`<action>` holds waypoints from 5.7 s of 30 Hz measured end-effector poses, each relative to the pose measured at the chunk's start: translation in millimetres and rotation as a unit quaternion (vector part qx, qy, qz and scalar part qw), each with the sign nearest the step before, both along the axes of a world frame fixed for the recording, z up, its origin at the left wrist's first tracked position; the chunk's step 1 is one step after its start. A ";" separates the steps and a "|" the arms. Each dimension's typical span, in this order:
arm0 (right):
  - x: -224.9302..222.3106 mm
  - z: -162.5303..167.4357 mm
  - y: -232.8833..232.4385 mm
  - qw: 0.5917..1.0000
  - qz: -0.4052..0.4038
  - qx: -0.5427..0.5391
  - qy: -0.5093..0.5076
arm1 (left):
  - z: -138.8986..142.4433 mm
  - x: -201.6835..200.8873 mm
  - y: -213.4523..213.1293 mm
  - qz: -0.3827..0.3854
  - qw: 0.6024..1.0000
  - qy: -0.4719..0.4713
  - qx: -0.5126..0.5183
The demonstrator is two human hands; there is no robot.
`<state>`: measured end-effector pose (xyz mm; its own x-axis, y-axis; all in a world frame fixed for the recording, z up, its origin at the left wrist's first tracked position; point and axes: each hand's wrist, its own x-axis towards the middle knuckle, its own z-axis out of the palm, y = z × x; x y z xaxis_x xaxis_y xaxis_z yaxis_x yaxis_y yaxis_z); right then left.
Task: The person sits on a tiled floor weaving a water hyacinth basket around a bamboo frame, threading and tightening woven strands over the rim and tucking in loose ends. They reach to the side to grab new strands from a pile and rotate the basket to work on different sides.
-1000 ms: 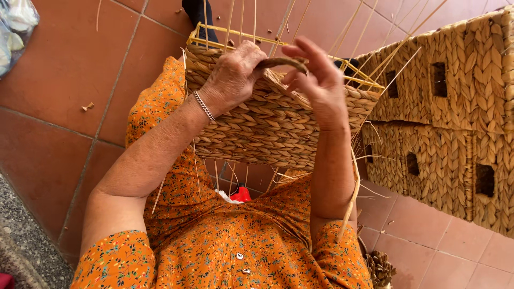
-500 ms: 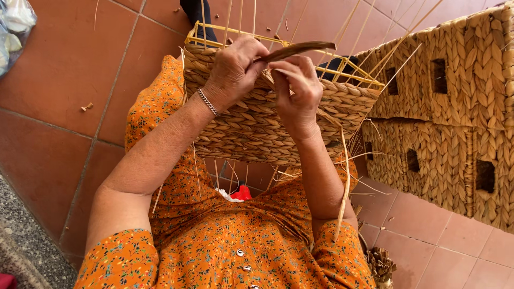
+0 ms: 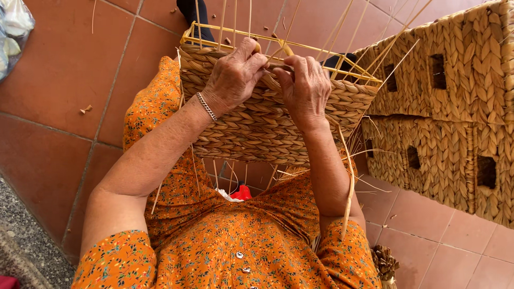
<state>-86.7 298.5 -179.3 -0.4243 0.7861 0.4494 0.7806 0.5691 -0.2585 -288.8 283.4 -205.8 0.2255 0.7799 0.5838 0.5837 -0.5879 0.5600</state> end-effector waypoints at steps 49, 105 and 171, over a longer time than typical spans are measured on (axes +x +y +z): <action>5.4 -9.1 32.7 0.805 0.037 -0.386 0.449 | -19.2 16.7 22.9 0.000 0.982 -0.121 -0.144; 57.0 -31.7 -32.2 0.837 0.068 -0.280 0.464 | -12.1 21.7 3.8 0.045 0.987 -0.138 -0.066; 53.0 -31.0 -30.1 0.989 0.076 -0.017 0.123 | -4.2 68.8 75.2 0.026 0.819 0.478 -0.317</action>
